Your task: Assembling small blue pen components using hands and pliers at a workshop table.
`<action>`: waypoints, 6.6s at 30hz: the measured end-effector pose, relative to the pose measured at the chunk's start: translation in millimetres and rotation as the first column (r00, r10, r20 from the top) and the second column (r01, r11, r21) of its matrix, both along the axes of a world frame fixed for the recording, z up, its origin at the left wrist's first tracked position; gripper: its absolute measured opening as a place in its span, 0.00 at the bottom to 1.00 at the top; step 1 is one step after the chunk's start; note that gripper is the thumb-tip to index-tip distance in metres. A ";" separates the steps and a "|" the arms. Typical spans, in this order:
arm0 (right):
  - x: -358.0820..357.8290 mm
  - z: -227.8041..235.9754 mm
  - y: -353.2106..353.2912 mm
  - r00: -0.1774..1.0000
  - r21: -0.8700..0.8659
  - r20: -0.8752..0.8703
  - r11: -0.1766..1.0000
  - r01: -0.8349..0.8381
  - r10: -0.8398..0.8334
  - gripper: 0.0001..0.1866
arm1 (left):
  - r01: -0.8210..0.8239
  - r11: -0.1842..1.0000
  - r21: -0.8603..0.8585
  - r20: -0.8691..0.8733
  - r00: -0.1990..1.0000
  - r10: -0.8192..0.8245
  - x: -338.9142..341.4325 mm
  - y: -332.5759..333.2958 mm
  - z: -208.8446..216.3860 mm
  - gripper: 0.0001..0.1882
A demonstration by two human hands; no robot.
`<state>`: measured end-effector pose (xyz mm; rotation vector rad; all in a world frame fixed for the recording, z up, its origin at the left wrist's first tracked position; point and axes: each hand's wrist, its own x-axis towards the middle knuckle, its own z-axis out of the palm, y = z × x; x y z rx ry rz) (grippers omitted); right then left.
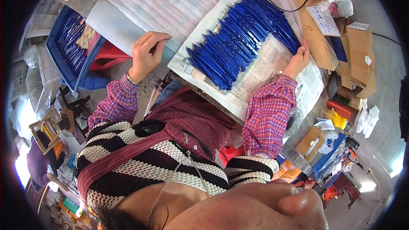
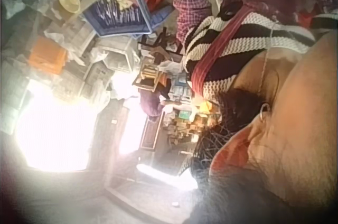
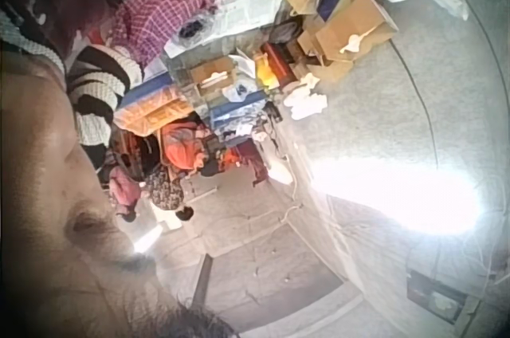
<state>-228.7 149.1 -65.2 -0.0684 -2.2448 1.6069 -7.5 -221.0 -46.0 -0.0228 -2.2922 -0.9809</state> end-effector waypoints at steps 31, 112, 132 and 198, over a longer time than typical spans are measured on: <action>-6.4 14.3 3.0 0.976 0.495 -0.093 0.860 -0.124 0.194 0.13 | 0.001 0.999 -0.037 0.046 0.999 0.001 -4.1 -5.2 3.7 0.07; 263.2 15.5 114.7 0.986 0.628 -0.166 0.769 0.117 -0.014 0.12 | 0.845 -0.025 -0.534 0.433 0.248 -0.867 -114.6 349.1 37.3 0.12; 419.9 -32.7 185.1 0.856 0.403 0.049 0.795 0.454 -0.514 0.20 | 0.896 0.005 -0.443 0.427 0.216 -0.878 -121.0 351.8 24.7 0.05; 369.3 23.5 71.4 0.988 0.140 0.008 0.978 0.153 -0.156 0.11 | 0.996 -0.046 0.074 0.325 -0.068 -0.943 -51.8 315.8 70.0 0.11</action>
